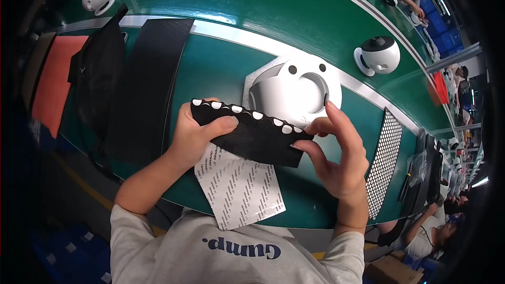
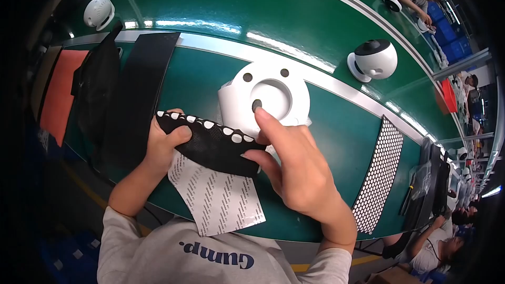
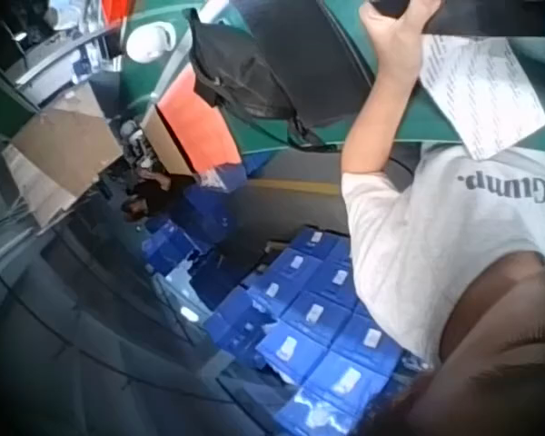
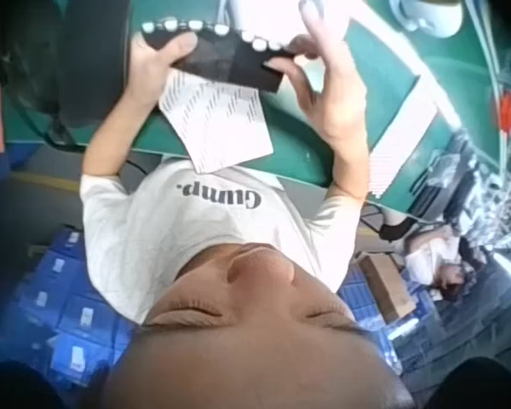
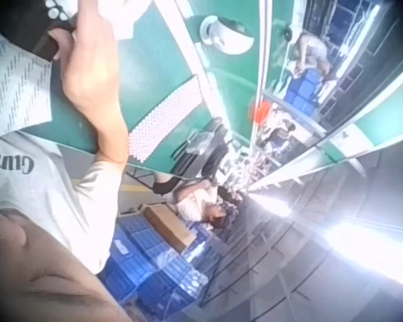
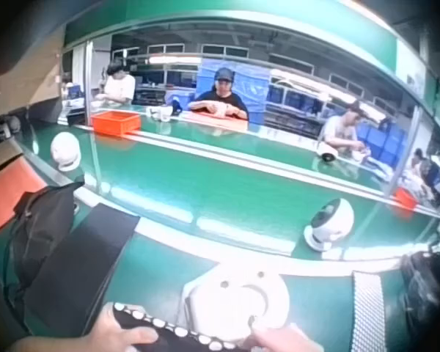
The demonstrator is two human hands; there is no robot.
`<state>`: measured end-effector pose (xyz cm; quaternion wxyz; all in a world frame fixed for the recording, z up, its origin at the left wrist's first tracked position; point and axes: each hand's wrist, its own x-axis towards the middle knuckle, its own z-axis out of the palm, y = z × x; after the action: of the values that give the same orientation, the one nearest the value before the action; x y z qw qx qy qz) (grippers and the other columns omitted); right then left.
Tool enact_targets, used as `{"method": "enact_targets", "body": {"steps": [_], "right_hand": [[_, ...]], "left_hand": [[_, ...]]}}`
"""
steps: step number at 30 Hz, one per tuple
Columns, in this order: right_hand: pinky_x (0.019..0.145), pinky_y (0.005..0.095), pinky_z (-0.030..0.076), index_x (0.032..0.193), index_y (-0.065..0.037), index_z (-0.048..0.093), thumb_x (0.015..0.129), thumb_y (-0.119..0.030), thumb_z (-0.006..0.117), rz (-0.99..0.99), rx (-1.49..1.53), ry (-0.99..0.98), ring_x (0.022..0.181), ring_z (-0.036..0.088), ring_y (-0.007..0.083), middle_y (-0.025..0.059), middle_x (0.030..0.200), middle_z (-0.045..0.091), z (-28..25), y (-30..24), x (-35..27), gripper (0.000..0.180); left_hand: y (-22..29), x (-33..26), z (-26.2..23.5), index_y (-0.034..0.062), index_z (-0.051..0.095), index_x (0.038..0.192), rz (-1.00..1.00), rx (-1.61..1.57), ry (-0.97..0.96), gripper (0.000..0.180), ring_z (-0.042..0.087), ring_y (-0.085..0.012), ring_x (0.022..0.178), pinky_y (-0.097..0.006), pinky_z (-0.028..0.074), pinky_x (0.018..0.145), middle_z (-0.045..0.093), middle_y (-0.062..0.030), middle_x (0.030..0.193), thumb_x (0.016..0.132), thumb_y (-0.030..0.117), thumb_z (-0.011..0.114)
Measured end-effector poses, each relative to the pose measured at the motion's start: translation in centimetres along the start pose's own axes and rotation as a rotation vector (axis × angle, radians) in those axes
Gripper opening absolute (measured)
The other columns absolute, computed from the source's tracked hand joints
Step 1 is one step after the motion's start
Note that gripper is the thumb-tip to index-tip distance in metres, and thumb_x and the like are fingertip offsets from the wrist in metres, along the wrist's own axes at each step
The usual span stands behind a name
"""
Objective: Applying adhesive foam pads to white security camera housings at an assembly line.
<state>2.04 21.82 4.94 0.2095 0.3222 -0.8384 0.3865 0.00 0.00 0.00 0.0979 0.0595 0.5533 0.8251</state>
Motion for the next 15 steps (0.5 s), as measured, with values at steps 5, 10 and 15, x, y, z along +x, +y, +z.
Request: {"method": "enact_targets", "body": {"steps": [5, 10, 15], "right_hand": [[0.063, 0.028, 0.045, 0.126, 0.001, 0.027, 0.057, -0.008, 0.076, -0.014, -0.02, -0.116, 0.073, 0.058, 0.0184, 0.0117, 0.084, 0.059, -0.4, -0.2, 0.3, 0.086], [0.07, 0.0285, 0.042, 0.127, -0.001, 0.024, 0.053, -0.014, 0.079, 0.093, 0.132, -0.179, 0.081, 0.057, 0.0192, 0.0121, 0.091, 0.059, -0.8, -0.9, 1.1, 0.093], [0.07, 0.0299, 0.048, 0.123, 0.002, 0.033, 0.058, 0.005, 0.072, 0.047, 0.235, -0.032, 0.082, 0.058, 0.0224, 0.0171, 0.099, 0.056, -0.6, -0.5, 1.1, 0.075]], "left_hand": [[0.1, 0.0, 0.2, 0.0033, 0.058, 0.071, -0.011, -0.061, 0.087, 0.007, 0.053, -0.0049, 0.061, -0.018, 0.043, 0.058, 0.059, 0.0, 0.068, 0.071, 0.005, 0.064], [0.4, -0.1, -0.9, 0.0016, 0.056, 0.067, 0.132, 0.117, 0.035, 0.014, 0.05, -0.0038, 0.056, -0.017, 0.04, 0.052, 0.057, 0.0004, 0.062, 0.069, 0.008, 0.069], [0.1, -0.5, -0.5, 0.0023, 0.054, 0.063, 0.182, 0.102, 0.071, 0.019, 0.047, -0.0025, 0.054, -0.016, 0.037, 0.049, 0.054, 0.0018, 0.058, 0.068, 0.011, 0.071]]}}
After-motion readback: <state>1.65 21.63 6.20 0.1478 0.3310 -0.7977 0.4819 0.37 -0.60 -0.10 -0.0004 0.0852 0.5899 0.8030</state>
